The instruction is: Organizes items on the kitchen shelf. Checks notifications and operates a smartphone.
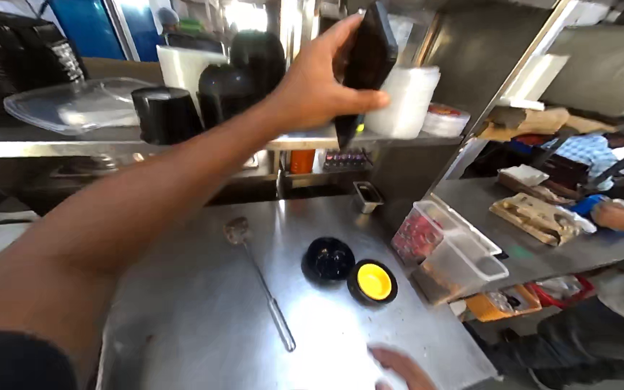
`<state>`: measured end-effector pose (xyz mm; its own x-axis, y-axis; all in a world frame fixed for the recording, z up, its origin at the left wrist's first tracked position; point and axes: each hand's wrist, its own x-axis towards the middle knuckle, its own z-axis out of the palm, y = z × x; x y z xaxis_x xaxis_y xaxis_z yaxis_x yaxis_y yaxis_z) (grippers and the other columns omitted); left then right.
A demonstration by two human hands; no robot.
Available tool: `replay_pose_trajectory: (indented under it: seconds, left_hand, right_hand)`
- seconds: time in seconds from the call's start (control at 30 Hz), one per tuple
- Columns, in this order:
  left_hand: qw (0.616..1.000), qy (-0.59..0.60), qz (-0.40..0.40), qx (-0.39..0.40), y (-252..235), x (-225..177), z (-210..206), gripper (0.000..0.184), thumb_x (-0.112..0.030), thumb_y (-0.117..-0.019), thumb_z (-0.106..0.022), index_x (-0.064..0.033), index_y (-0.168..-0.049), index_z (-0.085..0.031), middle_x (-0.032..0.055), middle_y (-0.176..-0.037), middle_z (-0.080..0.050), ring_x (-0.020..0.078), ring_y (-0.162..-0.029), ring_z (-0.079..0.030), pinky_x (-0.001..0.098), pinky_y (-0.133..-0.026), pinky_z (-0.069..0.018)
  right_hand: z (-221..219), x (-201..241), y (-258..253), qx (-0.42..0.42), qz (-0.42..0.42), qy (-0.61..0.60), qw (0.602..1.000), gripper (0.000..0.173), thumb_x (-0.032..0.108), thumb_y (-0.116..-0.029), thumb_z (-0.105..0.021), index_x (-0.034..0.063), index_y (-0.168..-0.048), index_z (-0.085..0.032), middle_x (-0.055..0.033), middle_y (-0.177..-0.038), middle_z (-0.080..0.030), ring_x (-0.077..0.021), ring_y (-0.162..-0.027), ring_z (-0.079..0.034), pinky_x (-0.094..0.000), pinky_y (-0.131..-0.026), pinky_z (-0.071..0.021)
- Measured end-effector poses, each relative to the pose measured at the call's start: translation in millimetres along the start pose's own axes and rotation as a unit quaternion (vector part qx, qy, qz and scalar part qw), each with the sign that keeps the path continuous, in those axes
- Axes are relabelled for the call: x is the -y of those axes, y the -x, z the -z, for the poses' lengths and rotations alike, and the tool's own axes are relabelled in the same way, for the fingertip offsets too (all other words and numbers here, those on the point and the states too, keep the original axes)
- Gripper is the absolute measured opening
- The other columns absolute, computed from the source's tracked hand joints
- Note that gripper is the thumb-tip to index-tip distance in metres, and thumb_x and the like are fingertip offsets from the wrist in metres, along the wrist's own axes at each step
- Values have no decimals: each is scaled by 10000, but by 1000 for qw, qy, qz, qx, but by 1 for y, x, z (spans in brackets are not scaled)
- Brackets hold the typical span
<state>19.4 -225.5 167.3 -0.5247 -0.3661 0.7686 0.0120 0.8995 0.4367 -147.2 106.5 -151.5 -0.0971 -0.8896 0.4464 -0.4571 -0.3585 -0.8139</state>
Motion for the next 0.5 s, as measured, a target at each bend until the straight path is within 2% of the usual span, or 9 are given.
replay_pose_trajectory:
  seconds: [0.07,0.1,0.17,0.23,0.33,0.4,0.5]
  left_hand:
    - [987,121,103,2,84,-31,-31,896,-277,-772,-863,22,-1484,-409,100,-1268,-649,143,-1141,-656,314,-971,-587]
    - [968,186,166,-6,130,-43,-49,861,-254,-784,-844,20,-1480,-418,100,-1255,-664,153,-1130,-665,325,-962,-592]
    - [904,289,313,-40,215,-62,-83,754,-182,-806,-822,-21,-1453,-470,89,-1237,-678,157,-1085,-684,316,-924,-599]
    - [827,337,442,-91,279,-71,-107,627,-101,-849,-794,-47,-1412,-525,83,-1206,-686,166,-1035,-692,315,-877,-602]
    - [748,339,548,-158,342,-74,-124,520,-100,-886,-774,-60,-1360,-564,71,-1163,-683,158,-1020,-676,320,-872,-590]
    - [718,330,584,-186,365,-77,-124,490,-121,-893,-777,-72,-1341,-584,68,-1145,-689,158,-1013,-676,322,-860,-592]
    - [689,330,610,-212,382,-83,-121,507,-108,-896,-777,-67,-1357,-570,69,-1146,-688,155,-1012,-678,323,-861,-594]
  right_hand:
    - [-12,17,-35,-34,28,-41,998,493,412,-1030,-588,43,-1354,-632,-141,-1371,-635,-234,-1272,-604,-439,-1071,-519]
    - [-21,24,-46,-37,30,-67,997,555,475,-1027,-573,57,-1390,-612,-140,-1420,-604,-245,-1314,-578,-441,-1079,-518]
    - [-41,32,-52,-26,3,-119,993,622,559,-1008,-555,91,-1416,-606,-134,-1469,-567,-262,-1360,-542,-451,-1100,-507]
    - [-61,32,-41,12,-47,-157,986,580,547,-1009,-557,140,-1417,-620,-98,-1494,-552,-244,-1385,-518,-440,-1121,-487]
    - [-83,25,-17,81,-127,-192,970,523,495,-1032,-534,143,-1406,-634,-73,-1466,-582,-213,-1329,-563,-396,-1071,-517]
    - [-96,23,-7,98,-168,-210,958,464,439,-1038,-541,151,-1383,-657,-57,-1405,-627,-189,-1247,-611,-365,-1016,-541]
    - [-110,24,-2,101,-212,-218,947,370,343,-1031,-570,150,-1319,-700,-48,-1322,-672,-176,-1185,-645,-350,-992,-559]
